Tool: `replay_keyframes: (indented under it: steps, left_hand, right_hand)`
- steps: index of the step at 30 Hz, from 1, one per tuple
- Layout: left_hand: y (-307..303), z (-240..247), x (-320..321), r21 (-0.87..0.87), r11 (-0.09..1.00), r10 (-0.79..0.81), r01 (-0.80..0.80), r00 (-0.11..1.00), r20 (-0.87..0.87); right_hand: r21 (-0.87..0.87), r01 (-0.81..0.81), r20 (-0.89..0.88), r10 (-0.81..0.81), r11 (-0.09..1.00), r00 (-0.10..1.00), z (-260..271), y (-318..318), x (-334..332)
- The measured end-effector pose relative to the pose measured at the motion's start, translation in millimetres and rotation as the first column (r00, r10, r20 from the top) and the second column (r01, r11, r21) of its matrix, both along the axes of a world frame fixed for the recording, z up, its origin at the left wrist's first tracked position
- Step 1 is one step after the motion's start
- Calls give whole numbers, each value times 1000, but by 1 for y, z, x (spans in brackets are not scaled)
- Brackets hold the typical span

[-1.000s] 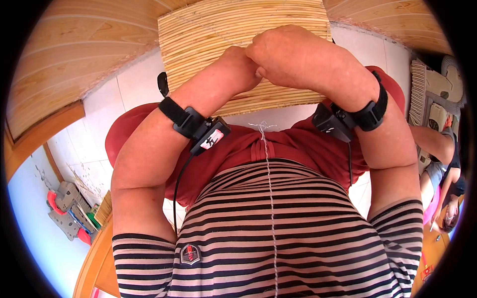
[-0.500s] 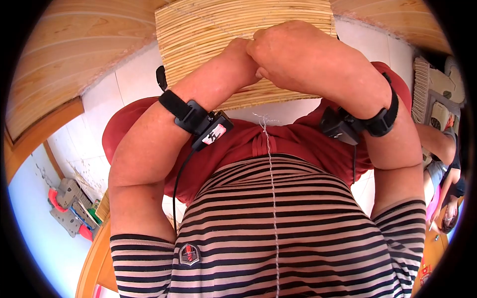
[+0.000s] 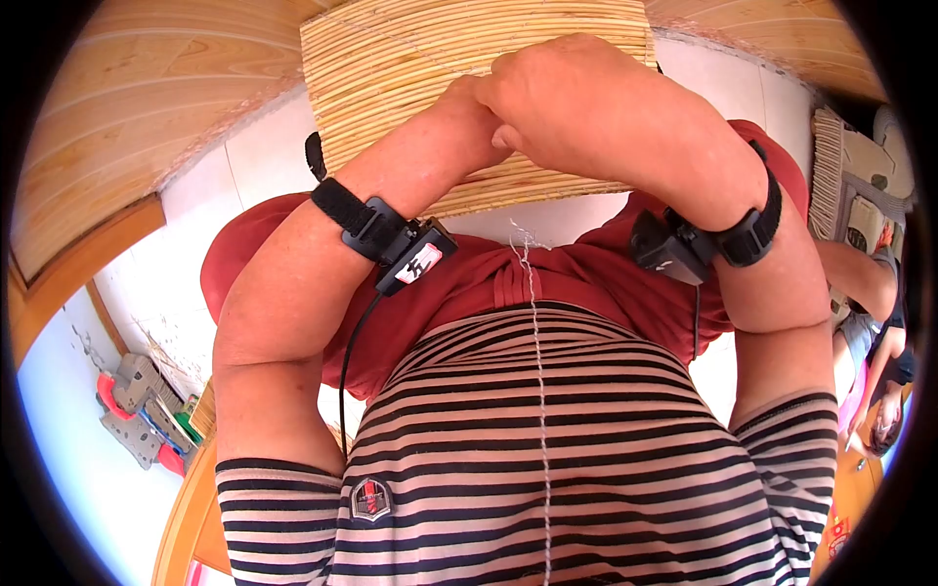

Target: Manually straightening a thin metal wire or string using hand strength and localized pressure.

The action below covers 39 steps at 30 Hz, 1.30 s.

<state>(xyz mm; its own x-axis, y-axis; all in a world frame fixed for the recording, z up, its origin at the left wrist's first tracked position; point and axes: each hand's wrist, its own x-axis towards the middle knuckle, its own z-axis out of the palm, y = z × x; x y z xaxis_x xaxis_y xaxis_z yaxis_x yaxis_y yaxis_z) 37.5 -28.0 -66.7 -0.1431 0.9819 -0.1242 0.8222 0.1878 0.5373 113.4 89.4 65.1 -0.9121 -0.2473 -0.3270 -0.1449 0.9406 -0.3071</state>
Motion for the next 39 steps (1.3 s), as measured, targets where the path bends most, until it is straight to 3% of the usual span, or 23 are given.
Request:
replay_keyframes:
  steps: [6,8,12,14,15,17,18,20,21,22,23,24,25,26,28,29,31,33,34,35,37,38,39]
  left_hand:
    - [-1,-1,1,33,999,23,-25,998,54]
    - [-1,5,-1,-57,998,22,-18,998,60]
    - [0,7,-3,-59,998,32,-31,999,14]
    - [-1,7,-7,176,977,108,-117,992,59]
    - [-1,9,-8,177,977,108,-117,992,59]
    - [1,18,-11,56,976,206,-212,974,96]
    - [4,26,-13,58,976,205,-211,974,95]
    - [12,44,-17,-122,968,217,-218,976,-24]
    - [17,50,-21,-116,968,219,-221,975,-29]
    - [22,57,-25,5,983,184,-185,976,121]
    - [27,64,-28,132,978,125,-163,957,261]
    - [29,70,-27,144,976,125,-164,960,251]
    - [28,77,-23,307,933,114,-186,965,238]
    - [25,86,-20,461,865,105,-199,970,221]
    - [14,105,-17,454,881,75,-129,988,134]
    - [9,113,-16,434,899,40,-61,998,58]
    - [0,124,-14,373,926,41,-64,997,69]
    - [-9,133,-12,210,957,-178,201,976,-123]
    - [-11,135,-8,214,956,-175,200,976,-133]
    - [-12,135,-3,229,949,-208,216,976,-58]
    - [-16,137,0,246,943,-234,223,972,16]
    - [-17,143,0,379,910,-285,167,916,280]
    - [-16,158,-2,489,869,-355,74,782,512]
  right_hand:
    - [-19,34,63,-33,999,997,15,-7,-7]
    - [-25,34,61,-33,999,998,16,-7,-8]
    - [-40,31,60,-29,999,998,14,-3,-13]
    - [-54,17,6,-17,998,1000,14,5,-16]
    - [-102,10,60,-4,995,998,19,10,-20]
    - [-148,6,112,11,989,994,21,14,-21]
    - [-151,15,33,-10,988,999,21,15,-21]
    - [-149,22,-52,-31,989,998,19,17,-20]
    - [-261,79,-141,-119,962,983,15,18,-21]
    - [-374,120,-220,-214,920,952,14,20,-22]
    - [-367,115,-231,-210,923,950,16,20,-22]
    - [-473,111,-262,-259,874,929,20,20,-22]
    - [-572,96,-288,-309,814,907,23,21,-24]
    - [-565,84,-303,-301,821,904,20,21,-27]
    - [-780,243,0,-389,576,921,5,19,-31]
    - [-778,233,-13,-386,583,922,1,15,-31]
    - [-893,289,181,-315,344,932,-2,9,-33]
    - [-901,319,261,-220,295,940,0,9,-35]
    - [-852,452,415,-186,264,891,-1,5,-33]
    - [-780,578,560,-147,237,815,-5,2,-31]
    - [-797,567,559,-102,210,823,-12,-2,-32]
    - [-745,651,643,-104,146,759,-3,-7,-30]
    - [-679,729,722,-101,81,684,1,-10,-29]
